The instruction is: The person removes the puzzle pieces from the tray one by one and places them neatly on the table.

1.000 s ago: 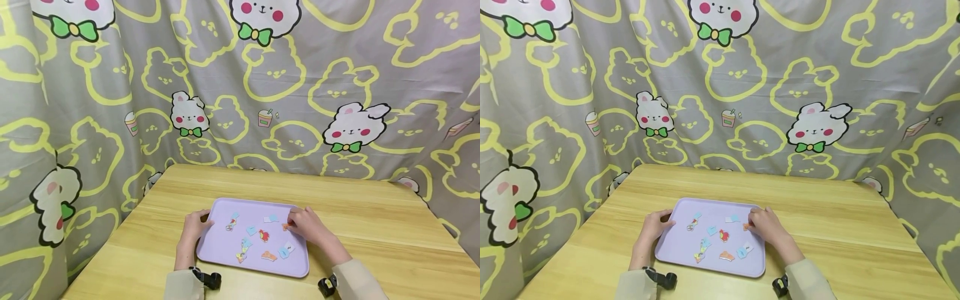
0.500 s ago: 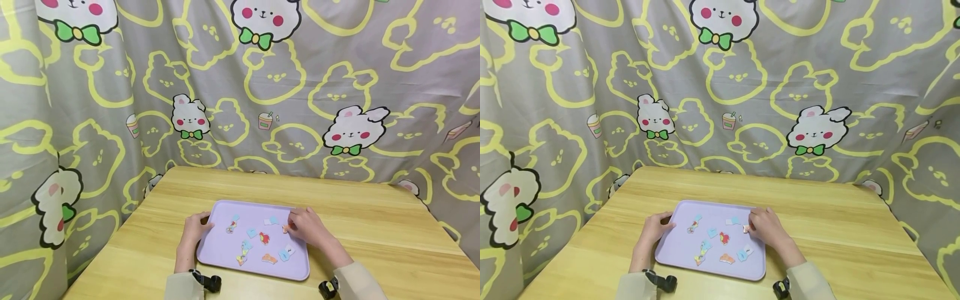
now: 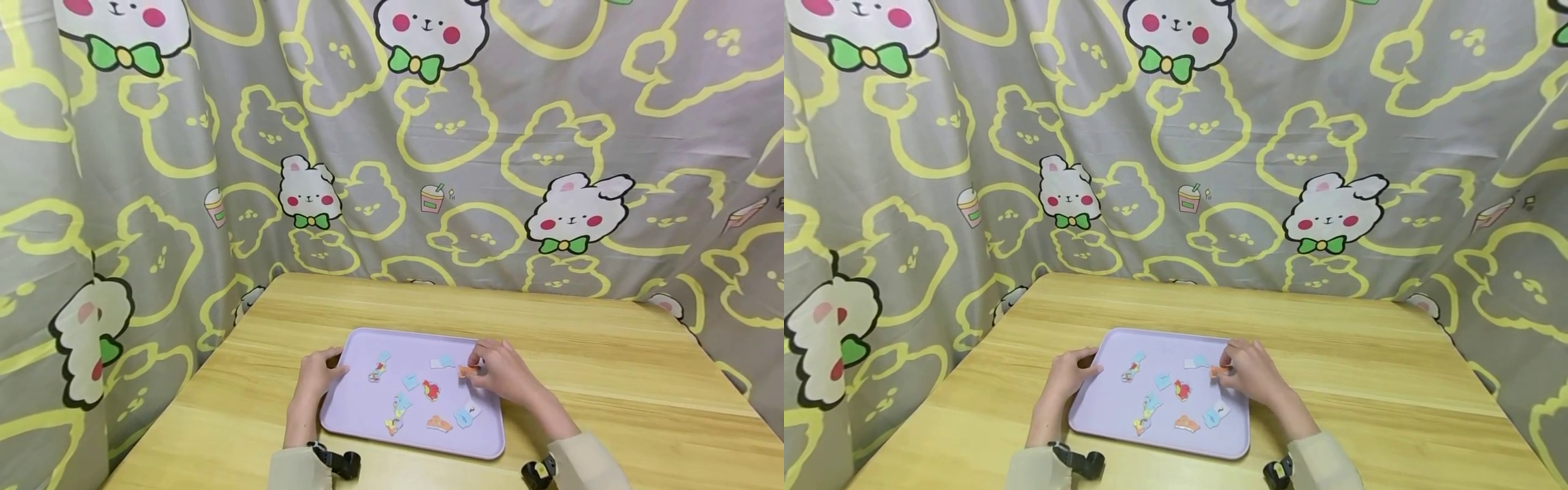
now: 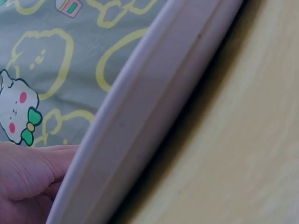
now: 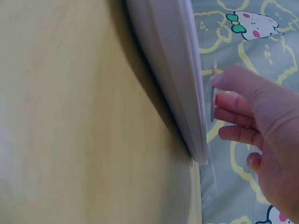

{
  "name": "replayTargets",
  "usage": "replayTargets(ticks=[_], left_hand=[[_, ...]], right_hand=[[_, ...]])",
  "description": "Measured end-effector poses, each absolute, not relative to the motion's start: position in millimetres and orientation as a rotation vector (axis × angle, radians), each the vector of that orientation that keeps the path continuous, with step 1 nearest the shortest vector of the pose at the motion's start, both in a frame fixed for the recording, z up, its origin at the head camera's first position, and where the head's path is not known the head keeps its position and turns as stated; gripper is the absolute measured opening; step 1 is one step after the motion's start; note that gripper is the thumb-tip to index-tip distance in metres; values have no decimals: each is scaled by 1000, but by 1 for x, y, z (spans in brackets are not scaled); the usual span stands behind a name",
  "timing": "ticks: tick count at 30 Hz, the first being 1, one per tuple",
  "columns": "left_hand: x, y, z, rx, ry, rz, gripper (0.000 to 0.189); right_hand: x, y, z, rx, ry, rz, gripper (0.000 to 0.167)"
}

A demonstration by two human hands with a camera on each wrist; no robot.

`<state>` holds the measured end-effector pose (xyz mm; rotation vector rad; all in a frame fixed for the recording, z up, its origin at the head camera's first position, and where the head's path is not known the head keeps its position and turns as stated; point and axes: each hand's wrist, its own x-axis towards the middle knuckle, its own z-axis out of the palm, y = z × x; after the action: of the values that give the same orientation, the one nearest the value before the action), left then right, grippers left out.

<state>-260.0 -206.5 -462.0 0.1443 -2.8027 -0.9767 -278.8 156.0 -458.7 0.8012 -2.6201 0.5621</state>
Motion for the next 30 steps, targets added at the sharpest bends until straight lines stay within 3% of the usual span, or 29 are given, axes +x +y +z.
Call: replayTargets(ticks=[15, 30], left_hand=[[-260, -207, -463, 134, -2803, -977, 42], [-259, -204, -463, 158, -2795, -1000, 42]], right_hand=[[-279, 151, -457, 734, -2510, 1106, 18], [-277, 157, -454, 679, -2474, 1123, 20]])
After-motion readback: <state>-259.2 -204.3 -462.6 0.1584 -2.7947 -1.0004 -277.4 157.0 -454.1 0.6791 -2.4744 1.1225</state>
